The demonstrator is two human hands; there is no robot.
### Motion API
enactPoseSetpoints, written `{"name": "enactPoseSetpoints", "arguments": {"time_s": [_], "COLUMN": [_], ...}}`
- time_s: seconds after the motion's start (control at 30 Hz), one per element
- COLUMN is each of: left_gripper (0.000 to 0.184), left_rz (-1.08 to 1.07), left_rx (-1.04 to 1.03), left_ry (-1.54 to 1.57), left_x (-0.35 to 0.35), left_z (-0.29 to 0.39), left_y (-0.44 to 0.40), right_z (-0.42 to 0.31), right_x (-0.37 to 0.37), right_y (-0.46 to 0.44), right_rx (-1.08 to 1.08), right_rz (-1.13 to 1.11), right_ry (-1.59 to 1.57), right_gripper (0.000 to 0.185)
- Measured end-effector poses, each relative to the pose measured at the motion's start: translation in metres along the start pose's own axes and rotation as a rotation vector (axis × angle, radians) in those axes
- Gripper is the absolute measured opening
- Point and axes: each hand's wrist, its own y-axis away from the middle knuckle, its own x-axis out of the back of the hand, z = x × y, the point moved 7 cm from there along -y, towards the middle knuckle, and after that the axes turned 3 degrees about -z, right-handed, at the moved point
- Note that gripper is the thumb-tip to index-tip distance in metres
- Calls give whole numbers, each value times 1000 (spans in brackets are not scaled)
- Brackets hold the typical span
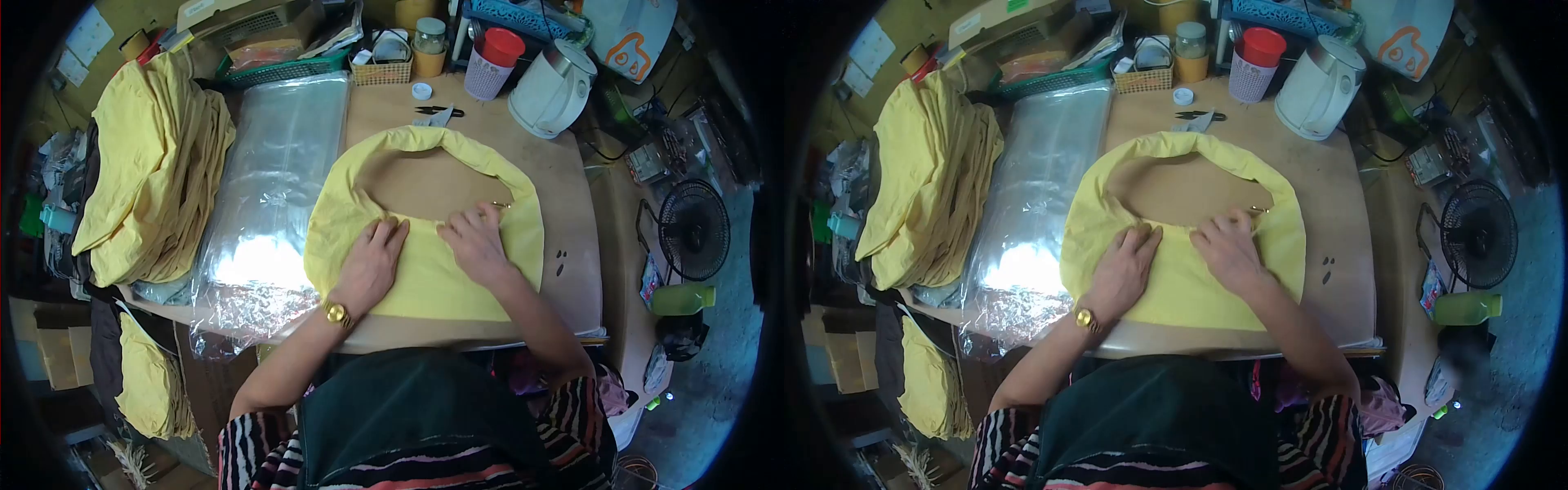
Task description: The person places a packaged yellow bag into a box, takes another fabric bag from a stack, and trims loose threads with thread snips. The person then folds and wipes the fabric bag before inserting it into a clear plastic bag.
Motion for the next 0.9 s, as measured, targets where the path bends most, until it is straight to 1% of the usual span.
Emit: {"name": "enactPoseSetpoints", "arguments": {"time_s": [0.07,0.2,0.3,0.4,0.47,0.53,0.6,0.67,0.7,0.77,0.8,0.87,0.9], "left_gripper": [52,53,53,58,65,67,70,71,71,71,71,70,70], "left_rz": [-29,-87,-86,-90,-136,-146,-158,-142,-141,-132,-133,-120,-120], "left_rx": [-48,-21,0,0,-5,7,18,31,32,44,50,39,45], "left_ry": [-155,-127,-117,-160,-291,-311,-334,-310,-315,-291,-288,-273,-268], "left_x": [-5,-8,-8,-10,-8,-13,-18,-18,-19,-18,-17,-15,-15], "left_z": [3,2,2,7,18,19,18,17,17,16,16,16,16], "left_y": [9,9,8,7,2,2,2,3,3,3,4,4,4], "right_z": [-6,-3,-2,-1,8,53,101,155,167,168,166,159,161], "right_x": [3,2,5,10,6,14,27,-3,-16,-52,-56,-57,-55], "right_y": [13,18,17,13,-5,-38,-78,-120,-133,-158,-160,-166,-166], "right_rx": [20,2,-14,-17,-21,-166,-265,-381,-379,-236,-233,-153,-148], "right_rz": [68,102,132,96,-130,-108,244,229,232,5,0,40,33], "right_ry": [-117,-145,-167,-153,-280,-470,-318,-329,-332,-439,-440,-173,-174], "right_gripper": [26,26,27,25,20,18,17,16,16,17,17,12,12]}}
